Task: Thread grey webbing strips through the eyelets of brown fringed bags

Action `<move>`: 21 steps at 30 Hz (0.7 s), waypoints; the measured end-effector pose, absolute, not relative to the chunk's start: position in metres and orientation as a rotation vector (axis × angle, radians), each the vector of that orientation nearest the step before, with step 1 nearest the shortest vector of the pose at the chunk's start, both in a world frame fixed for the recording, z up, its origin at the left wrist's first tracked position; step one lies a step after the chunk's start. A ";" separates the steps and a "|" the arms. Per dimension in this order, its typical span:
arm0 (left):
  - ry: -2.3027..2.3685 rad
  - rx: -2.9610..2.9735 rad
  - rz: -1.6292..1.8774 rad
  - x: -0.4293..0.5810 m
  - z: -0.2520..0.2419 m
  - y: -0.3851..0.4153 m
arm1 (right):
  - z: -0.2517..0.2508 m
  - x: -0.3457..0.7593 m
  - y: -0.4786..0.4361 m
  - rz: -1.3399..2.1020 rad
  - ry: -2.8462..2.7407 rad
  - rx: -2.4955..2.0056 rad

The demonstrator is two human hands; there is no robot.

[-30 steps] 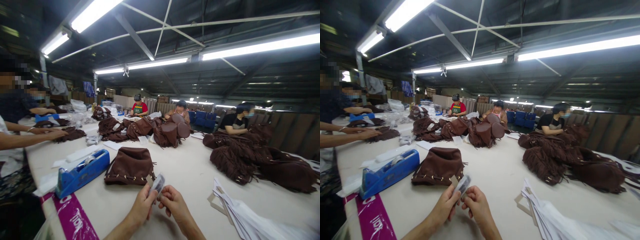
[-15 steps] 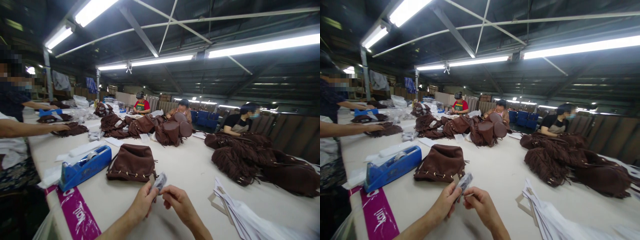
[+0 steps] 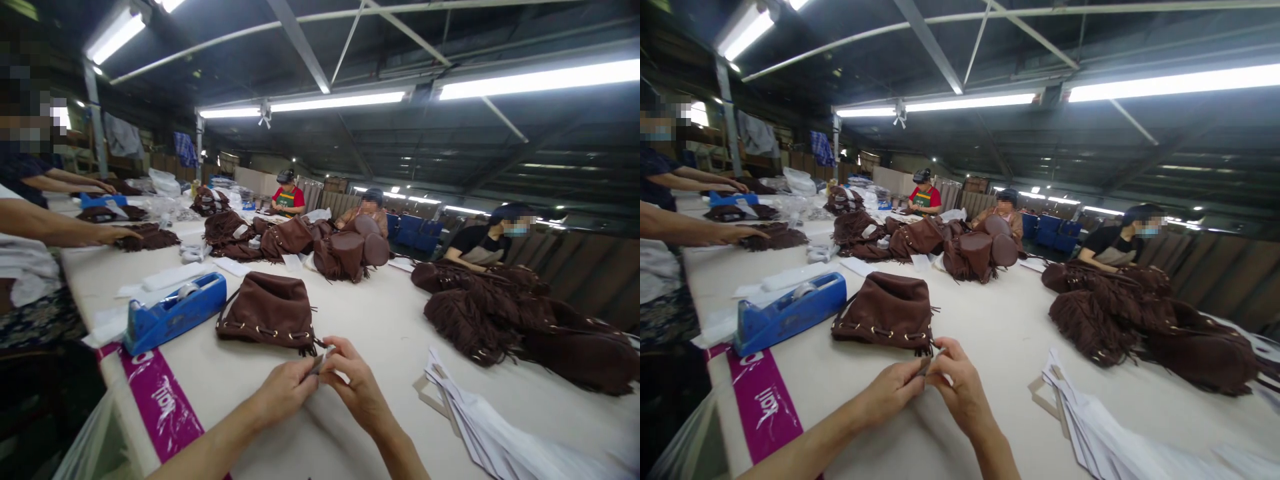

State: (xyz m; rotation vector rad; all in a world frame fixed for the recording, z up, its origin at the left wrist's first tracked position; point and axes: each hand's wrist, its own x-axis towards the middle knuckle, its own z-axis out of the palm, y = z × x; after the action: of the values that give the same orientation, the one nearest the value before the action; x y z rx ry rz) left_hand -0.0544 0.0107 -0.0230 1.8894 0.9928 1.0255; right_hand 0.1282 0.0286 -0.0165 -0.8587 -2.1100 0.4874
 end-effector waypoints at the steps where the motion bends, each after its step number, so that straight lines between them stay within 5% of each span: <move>1: 1.010 1.898 1.014 -0.056 -0.021 0.009 | -0.014 0.128 0.028 0.531 -2.107 -0.870; 21: 1.094 1.977 0.853 -0.057 -0.025 0.016 | -0.015 0.118 0.027 0.762 -1.890 -1.146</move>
State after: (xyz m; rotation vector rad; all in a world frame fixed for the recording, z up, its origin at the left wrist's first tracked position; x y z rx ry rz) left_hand -0.0569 0.0161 -0.0254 1.9765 1.0938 0.8527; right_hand 0.1180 0.0268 -0.0146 -1.1460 -1.8899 0.7620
